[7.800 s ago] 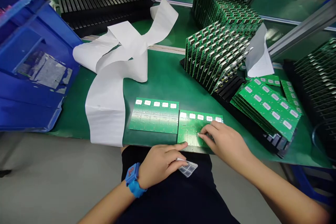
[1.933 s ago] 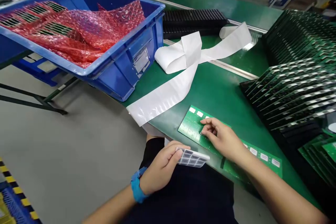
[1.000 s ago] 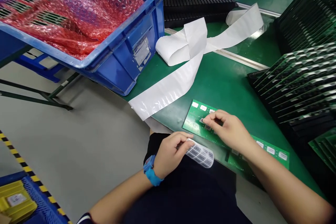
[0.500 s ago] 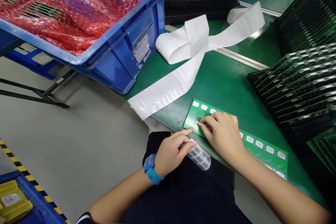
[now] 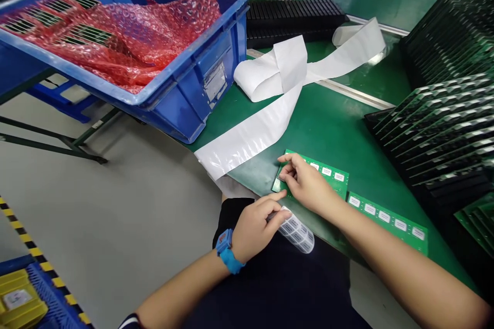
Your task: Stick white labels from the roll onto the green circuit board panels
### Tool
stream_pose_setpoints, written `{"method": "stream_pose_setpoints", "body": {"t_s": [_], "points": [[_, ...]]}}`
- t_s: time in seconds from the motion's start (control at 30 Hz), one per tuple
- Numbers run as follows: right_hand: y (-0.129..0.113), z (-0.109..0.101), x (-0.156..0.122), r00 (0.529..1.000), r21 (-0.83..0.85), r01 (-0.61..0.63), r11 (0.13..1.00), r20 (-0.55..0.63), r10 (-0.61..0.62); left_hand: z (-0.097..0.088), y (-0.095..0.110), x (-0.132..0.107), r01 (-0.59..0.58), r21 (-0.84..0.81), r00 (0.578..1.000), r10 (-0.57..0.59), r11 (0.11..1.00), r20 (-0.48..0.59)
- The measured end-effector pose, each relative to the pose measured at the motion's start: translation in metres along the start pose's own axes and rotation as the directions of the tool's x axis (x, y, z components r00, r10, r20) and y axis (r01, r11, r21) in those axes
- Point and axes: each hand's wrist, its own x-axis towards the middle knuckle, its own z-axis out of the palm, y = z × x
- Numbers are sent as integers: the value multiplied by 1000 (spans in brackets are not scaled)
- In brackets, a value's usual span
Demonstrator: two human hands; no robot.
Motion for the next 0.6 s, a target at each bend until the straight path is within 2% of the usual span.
{"method": "stream_pose_setpoints", "body": {"t_s": [0.13, 0.23, 0.3, 0.37, 0.4, 0.43, 0.5, 0.53, 0.57, 0.6], "points": [[1, 9, -5, 997, -109, 60, 992, -41, -65, 0, 0, -1, -1, 9, 1000, 1, 1000, 3], [1, 10, -13, 975, -236, 197, 951, -57, -216, 0, 1, -1, -5, 37, 1000, 5, 999, 3], [3, 3, -19, 936, -250, 275, 928, -151, -318, 0, 1, -1, -3, 46, 1000, 3, 999, -1], [9, -10, -25, 898, -237, 286, 929, -271, -346, -1, 0, -2, -14, 38, 1000, 15, 999, -9], [12, -18, -28, 900, -249, 273, 929, -274, -338, -2, -2, -3, -30, 33, 999, 31, 999, -18], [16, -26, -31, 920, -281, 254, 926, -225, -321, -3, -4, -5, -52, 32, 998, 53, 998, -34], [20, -37, -38, 965, -370, 230, 900, -33, -261, -6, -9, -11, -105, 43, 990, 108, 994, -91], [19, -41, -41, 972, -403, 229, 886, 50, -229, -8, -12, -13, -122, 55, 982, 129, 991, -135], [18, -44, -44, 974, -423, 228, 877, 88, -211, -11, -15, -15, -136, 66, 971, 146, 989, -189], [15, -48, -46, 974, -429, 224, 875, 78, -211, -13, -18, -15, -137, 77, 957, 152, 988, -246]]}}
